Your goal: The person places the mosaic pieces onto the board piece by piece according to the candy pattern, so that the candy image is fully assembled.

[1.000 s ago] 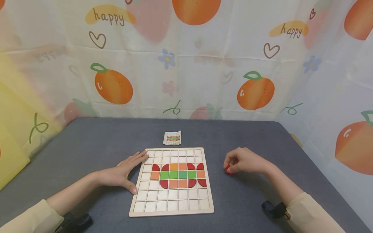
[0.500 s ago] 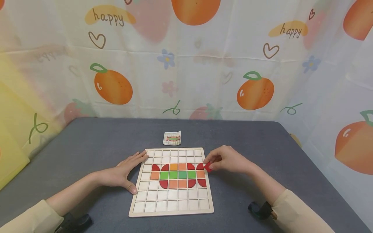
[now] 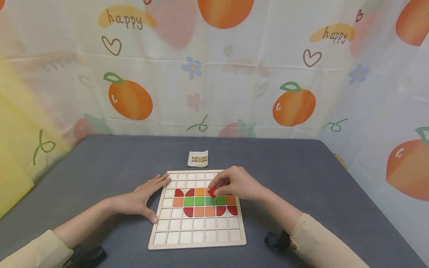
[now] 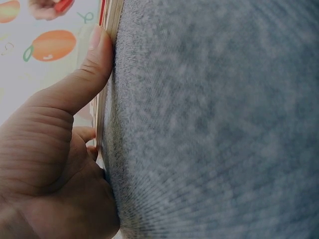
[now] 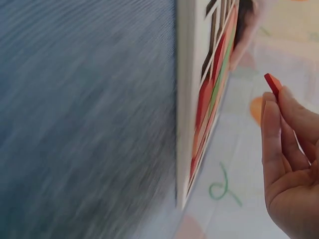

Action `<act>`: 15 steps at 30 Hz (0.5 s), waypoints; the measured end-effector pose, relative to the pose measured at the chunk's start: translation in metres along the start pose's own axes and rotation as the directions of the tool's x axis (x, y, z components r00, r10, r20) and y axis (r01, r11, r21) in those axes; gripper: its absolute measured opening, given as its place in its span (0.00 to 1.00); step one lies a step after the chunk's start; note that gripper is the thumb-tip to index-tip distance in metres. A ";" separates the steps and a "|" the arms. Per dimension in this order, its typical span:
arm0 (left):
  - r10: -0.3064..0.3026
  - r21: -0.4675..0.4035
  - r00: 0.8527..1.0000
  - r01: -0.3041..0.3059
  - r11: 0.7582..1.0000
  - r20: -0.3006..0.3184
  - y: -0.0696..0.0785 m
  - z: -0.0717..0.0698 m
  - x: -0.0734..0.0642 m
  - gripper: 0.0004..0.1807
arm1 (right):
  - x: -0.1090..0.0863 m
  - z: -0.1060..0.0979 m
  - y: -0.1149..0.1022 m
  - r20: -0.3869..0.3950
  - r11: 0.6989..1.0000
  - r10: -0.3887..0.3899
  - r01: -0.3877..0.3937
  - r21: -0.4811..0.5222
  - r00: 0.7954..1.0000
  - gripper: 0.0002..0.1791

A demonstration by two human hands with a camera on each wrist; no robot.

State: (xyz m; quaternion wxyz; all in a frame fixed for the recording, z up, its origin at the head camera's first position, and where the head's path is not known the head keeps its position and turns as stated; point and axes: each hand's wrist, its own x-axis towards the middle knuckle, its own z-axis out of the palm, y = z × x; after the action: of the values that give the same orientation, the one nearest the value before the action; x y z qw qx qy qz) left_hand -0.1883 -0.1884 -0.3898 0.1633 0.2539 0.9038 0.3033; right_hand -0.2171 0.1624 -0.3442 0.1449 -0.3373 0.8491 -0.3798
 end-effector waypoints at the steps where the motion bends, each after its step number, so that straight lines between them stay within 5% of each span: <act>1: 0.000 0.001 1.000 0.000 1.000 0.001 0.000 0.000 0.000 0.68 | 0.002 0.002 -0.003 -0.001 1.000 -0.002 0.002 0.007 1.000 0.10; 15: -0.003 0.000 1.000 0.003 1.000 -0.001 0.002 -0.001 -0.001 0.67 | 0.035 0.027 -0.040 -0.048 0.997 -0.048 0.051 0.052 0.998 0.10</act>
State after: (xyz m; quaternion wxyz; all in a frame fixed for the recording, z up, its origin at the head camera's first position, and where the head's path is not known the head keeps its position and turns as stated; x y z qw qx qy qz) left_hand -0.1872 -0.1881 -0.3880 0.1633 0.2524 0.9043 0.3031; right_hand -0.2106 0.1050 -0.3325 0.1244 -0.3452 0.8334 -0.4134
